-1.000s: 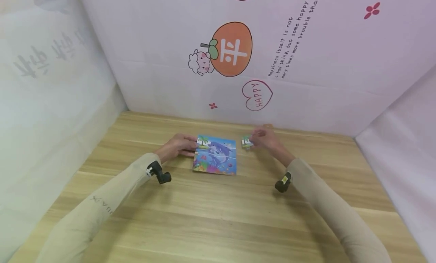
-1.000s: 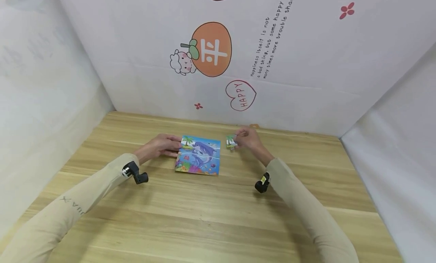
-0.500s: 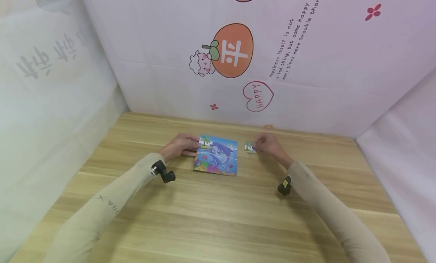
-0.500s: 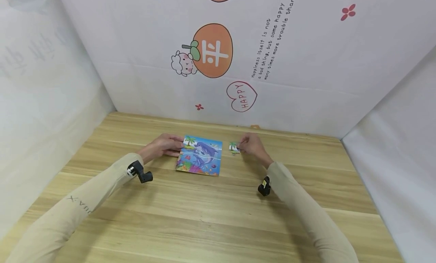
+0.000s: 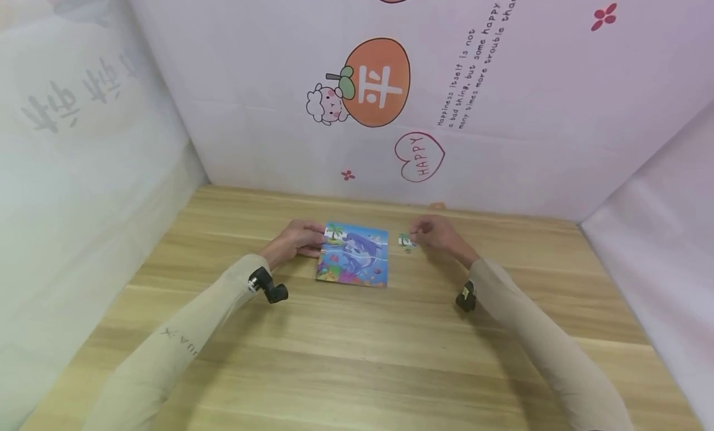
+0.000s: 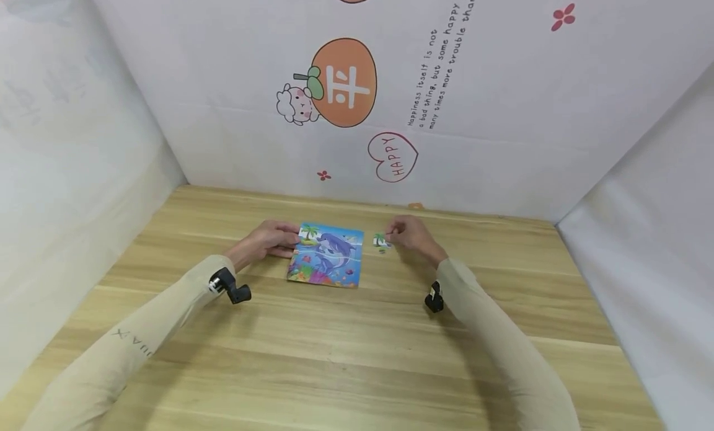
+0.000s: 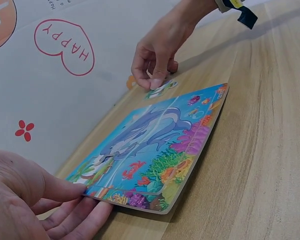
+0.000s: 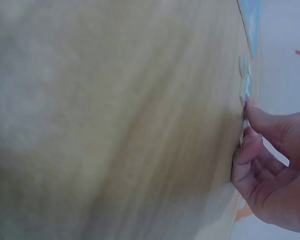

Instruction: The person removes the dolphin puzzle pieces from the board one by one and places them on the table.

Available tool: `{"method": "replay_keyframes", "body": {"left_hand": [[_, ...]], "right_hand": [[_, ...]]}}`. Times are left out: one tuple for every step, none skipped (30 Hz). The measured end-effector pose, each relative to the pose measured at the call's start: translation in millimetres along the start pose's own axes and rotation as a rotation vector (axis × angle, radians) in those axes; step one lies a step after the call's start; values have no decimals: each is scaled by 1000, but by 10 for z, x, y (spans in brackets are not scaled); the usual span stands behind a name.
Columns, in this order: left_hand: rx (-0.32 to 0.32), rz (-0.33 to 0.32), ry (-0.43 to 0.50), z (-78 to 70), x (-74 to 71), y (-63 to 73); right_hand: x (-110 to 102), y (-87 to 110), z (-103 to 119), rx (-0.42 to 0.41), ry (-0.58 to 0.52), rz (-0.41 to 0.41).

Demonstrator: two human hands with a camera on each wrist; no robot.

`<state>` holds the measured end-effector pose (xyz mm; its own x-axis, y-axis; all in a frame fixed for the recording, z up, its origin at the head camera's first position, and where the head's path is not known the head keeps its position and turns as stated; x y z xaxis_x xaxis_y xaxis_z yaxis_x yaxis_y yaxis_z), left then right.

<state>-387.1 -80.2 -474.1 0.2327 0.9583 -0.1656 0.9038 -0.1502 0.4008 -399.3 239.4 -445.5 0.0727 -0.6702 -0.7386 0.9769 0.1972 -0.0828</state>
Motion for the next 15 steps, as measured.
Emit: {"method": "replay_keyframes", "body": {"left_hand": [[-2, 1, -1, 10, -3, 0], [-5, 0, -2, 23, -10, -3], [-9, -2, -5, 35, -16, -1], [-11, -5, -9, 44, -21, 0], [-14, -9, -14, 50, -22, 6], [-15, -12, -19, 56, -25, 4], [-17, -14, -21, 58, -24, 4], [-19, -16, -21, 57, -21, 4], [-20, -15, -19, 52, -15, 3], [-18, -11, -17, 44, -9, 0], [-19, -6, -16, 35, -3, -1], [-22, -2, -14, 29, 2, 0], [-27, 0, -8, 33, 1, 4], [-29, 3, -5, 37, -4, 7], [-29, 8, -4, 40, -8, 12]], "right_hand": [[7, -4, 11, -19, -10, 9], [17, -10, 19, -36, -22, 20], [27, -16, 24, -45, -29, 30], [37, -22, 29, -55, -31, 42], [45, -29, 28, -57, -25, 47], [51, -38, 23, -51, -21, 53], [51, -46, 21, -51, -12, 53], [46, -53, 18, -51, -1, 49], [38, -58, 16, -47, 3, 43], [25, -58, 16, -41, 5, 35], [11, -57, 14, -30, 11, 22], [-2, -52, 24, -27, 19, 11], [-5, -49, 41, -24, 22, -1], [-4, -44, 67, -21, 27, -9], [3, -40, 89, -13, 29, -17]]}}
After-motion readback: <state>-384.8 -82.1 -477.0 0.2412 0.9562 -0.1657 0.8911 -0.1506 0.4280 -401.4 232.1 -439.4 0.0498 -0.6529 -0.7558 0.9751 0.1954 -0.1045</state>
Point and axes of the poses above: each hand's wrist, its own y-axis away from the middle knuckle, its own x-axis out of the palm, z = x × y, the point moved 9 cm from there along -y, towards the middle knuckle, and after that the axes turned 6 degrees about -z, right-handed, at the moved point
